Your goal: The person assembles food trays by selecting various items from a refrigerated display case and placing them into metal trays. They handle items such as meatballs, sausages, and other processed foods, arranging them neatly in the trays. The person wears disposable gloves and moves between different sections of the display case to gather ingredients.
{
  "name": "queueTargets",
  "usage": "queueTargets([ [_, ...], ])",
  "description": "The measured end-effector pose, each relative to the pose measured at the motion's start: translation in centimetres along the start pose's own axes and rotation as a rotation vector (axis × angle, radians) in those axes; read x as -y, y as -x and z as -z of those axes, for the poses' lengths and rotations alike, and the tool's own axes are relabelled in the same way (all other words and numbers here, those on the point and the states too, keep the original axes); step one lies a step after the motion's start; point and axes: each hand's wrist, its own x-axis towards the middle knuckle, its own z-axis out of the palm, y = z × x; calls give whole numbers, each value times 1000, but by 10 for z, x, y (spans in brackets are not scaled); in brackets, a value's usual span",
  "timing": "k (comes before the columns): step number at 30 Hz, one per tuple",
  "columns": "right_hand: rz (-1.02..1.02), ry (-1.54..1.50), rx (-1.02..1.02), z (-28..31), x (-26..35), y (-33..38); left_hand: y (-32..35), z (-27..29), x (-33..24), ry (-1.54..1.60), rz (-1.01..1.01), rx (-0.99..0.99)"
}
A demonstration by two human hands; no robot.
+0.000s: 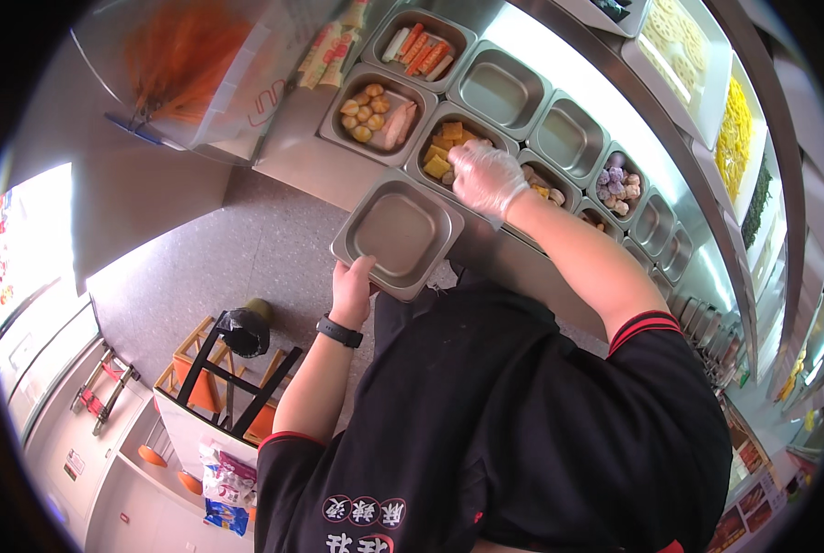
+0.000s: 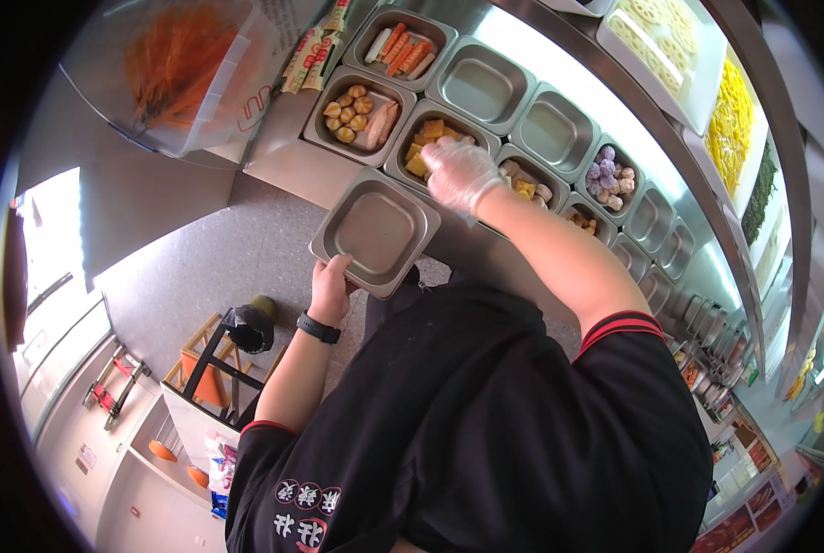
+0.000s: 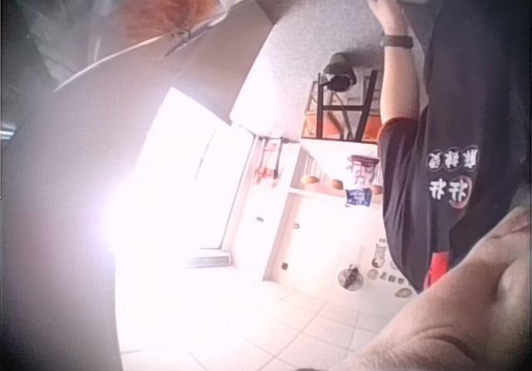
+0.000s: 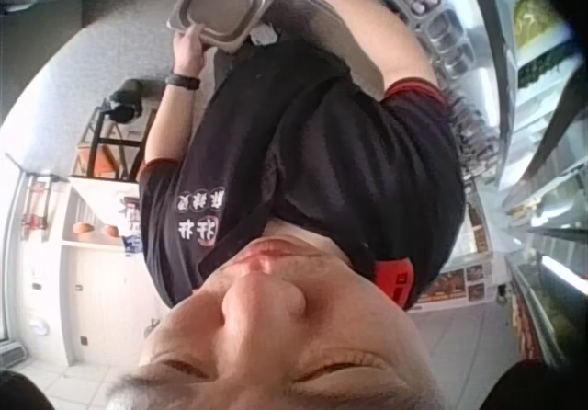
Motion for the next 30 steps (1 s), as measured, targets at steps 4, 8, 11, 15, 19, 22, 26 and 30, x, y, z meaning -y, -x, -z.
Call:
queueTargets([
  [4, -62, -120, 171, -6, -44, 2, 0, 2, 1, -7, -19, -19],
  [8, -119, -92, 113, 2, -82, 20, 0, 5, 2, 18, -19, -17],
  [11, -260, -141, -57, 28, -120, 56, -3, 7, 7, 50, -16, -16],
  [15, -457, -55, 162, 43, -134, 107, -7, 8, 7, 48, -4, -15],
  [19, -412, -33, 269, 35, -108, 130, -7, 6, 4, 42, -10, -14],
  [22, -495, 53, 341, 26, -91, 122, -8, 4, 0, 7, -13, -13],
  [26, -466, 179, 405, 9, -84, 115, -6, 2, -1, 7, -9, -21],
  [30, -396, 205, 303, -10, -88, 117, -1, 3, 0, -4, -7, -24],
])
